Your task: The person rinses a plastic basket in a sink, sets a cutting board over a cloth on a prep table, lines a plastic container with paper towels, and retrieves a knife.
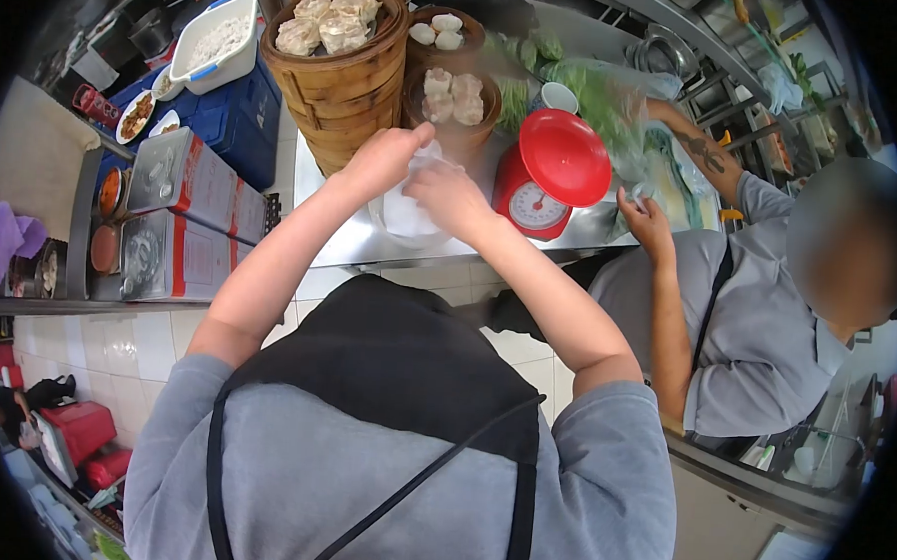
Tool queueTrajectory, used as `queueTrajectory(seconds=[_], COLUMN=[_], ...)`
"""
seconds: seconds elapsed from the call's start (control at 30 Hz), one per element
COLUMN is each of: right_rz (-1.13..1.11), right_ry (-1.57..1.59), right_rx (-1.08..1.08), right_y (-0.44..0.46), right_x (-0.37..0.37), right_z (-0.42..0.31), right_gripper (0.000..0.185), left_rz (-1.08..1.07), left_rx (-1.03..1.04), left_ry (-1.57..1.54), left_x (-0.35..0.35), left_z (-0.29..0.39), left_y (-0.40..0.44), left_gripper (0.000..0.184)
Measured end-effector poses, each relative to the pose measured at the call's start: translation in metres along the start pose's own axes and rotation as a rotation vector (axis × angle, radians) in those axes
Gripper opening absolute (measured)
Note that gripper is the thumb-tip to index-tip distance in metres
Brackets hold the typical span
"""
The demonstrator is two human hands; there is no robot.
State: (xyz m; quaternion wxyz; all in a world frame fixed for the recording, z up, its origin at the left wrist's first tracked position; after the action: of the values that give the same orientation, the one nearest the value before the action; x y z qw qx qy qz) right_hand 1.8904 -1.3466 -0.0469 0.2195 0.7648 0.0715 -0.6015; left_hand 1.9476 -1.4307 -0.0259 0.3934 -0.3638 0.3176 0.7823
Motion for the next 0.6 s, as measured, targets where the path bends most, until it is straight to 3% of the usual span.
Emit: queueTrajectory(seconds=[0.17, 0.23, 0.33, 0.4, 0.47, 0.53, 0.6], right_rz=[-0.029, -0.162, -0.196, -0.277, -0.357, -0.53, -0.452], right_ry=[0.117, 0.166, 0.113, 0.089, 0.066, -0.009, -0.015], right_rx=[0.014, 0.115, 0.071, 0.065, 0.06, 0.154, 0.155], right_y=[0.005, 0.008, 0.011, 0.013, 0.014, 0.014, 0.013], right_x=[0.015, 0.017, 0.024, 0.038, 0.051, 0.062, 0.068], right_z=[0.003, 0.004, 0.006, 0.013, 0.017, 0.022, 0.024], right_gripper=[0.031, 0.034, 0.039, 0.04, 0.041, 0.03, 0.027], left_rz=[-0.061, -0.058, -0.064, 0.075, 0.12, 0.165, 0.288], left_rx=[0.053, 0.073, 0.041, 0.17, 0.154, 0.139, 0.122], left_ry=[0.127, 0.162, 0.137, 0.05, 0.009, -0.033, -0.058], left_x=[0.018, 0.022, 0.025, 0.014, 0.007, 0.003, -0.003], left_z=[0.004, 0.003, -0.001, 0.001, -0.002, -0.003, -0.002], left_y=[0.003, 0.001, -0.001, -0.011, -0.025, -0.043, -0.062], left_gripper=[0.029, 0.029, 0.025, 0.021, 0.018, 0.015, 0.013])
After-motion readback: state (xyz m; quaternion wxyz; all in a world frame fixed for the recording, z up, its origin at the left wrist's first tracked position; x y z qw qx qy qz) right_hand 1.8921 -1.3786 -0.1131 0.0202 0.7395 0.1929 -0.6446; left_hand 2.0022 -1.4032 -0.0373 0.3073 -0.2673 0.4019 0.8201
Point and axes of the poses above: each hand's wrist, its own y-axis towards the middle knuckle, its own x-axis out of the palm, z = x × y, the point moved 5 cm from there along y, towards the middle knuckle, and after that the axes turned 2 degrees about -x, right-handed, at the moved point
